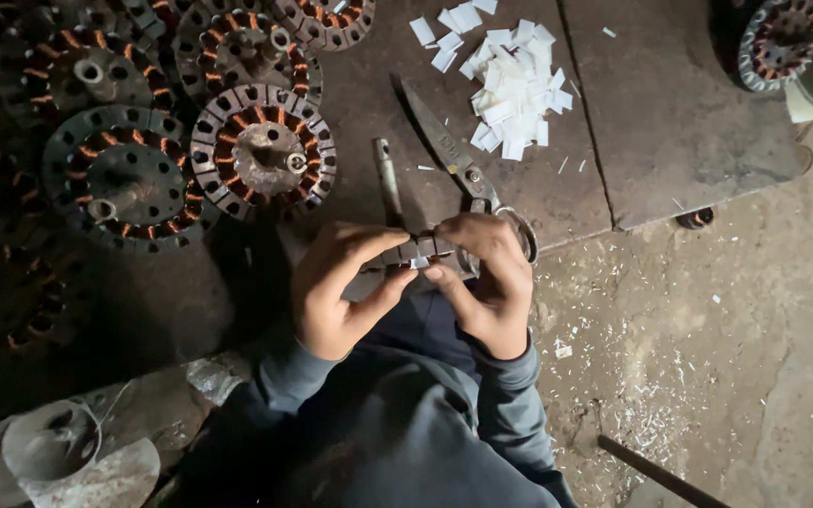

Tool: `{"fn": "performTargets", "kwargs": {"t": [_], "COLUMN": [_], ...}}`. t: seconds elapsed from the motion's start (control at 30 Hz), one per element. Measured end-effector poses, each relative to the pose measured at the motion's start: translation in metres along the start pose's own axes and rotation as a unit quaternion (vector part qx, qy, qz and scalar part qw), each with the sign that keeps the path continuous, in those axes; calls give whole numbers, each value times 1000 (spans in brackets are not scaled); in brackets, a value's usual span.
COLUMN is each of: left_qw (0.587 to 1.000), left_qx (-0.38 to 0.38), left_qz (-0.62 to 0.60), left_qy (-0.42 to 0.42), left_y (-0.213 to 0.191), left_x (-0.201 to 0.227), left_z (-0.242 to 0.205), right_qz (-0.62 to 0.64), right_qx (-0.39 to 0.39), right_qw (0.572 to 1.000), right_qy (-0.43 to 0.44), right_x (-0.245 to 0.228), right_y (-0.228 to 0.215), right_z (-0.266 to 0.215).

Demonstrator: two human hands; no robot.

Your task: The person repeatedly picks up small white rectangular pieces from a pile on a workbench, cuts them with scissors, and places them into slots on circular motor stator components. The person handles the pieces one at a time and uses scissors throughout the process.

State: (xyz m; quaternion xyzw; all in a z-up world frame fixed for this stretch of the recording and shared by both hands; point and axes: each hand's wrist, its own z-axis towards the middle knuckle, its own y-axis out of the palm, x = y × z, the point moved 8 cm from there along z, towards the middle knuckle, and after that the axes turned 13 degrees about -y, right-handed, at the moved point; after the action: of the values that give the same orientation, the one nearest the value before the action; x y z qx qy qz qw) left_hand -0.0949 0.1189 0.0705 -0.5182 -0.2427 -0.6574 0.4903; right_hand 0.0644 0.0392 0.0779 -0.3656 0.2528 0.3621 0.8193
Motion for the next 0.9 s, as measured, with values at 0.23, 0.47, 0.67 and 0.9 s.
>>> {"fn": "performTargets", "kwargs": {"t": [0.23, 0.47, 0.67, 0.9], "left_qw": [999, 997, 994, 994], "left_qx": [-4, -11, -27, -18], "left_qz": [3, 11, 27, 30], "left_qy": [36, 80, 104, 105], "left_y": [2, 7, 11, 10], "left_x": [0, 3, -1, 1], "left_z": [-7, -20, -28, -25], "right_qz": [-49, -100, -109, -97], "right_qx": [14, -17, -10, 18], "right_qw": [999, 992, 991, 993], "right_qy": [-12, -82, -83, -68], "right_x": [-12, -28, -27, -21], "right_y": [1, 6, 5, 8], "right_z": [-10, -18, -32, -38]}}
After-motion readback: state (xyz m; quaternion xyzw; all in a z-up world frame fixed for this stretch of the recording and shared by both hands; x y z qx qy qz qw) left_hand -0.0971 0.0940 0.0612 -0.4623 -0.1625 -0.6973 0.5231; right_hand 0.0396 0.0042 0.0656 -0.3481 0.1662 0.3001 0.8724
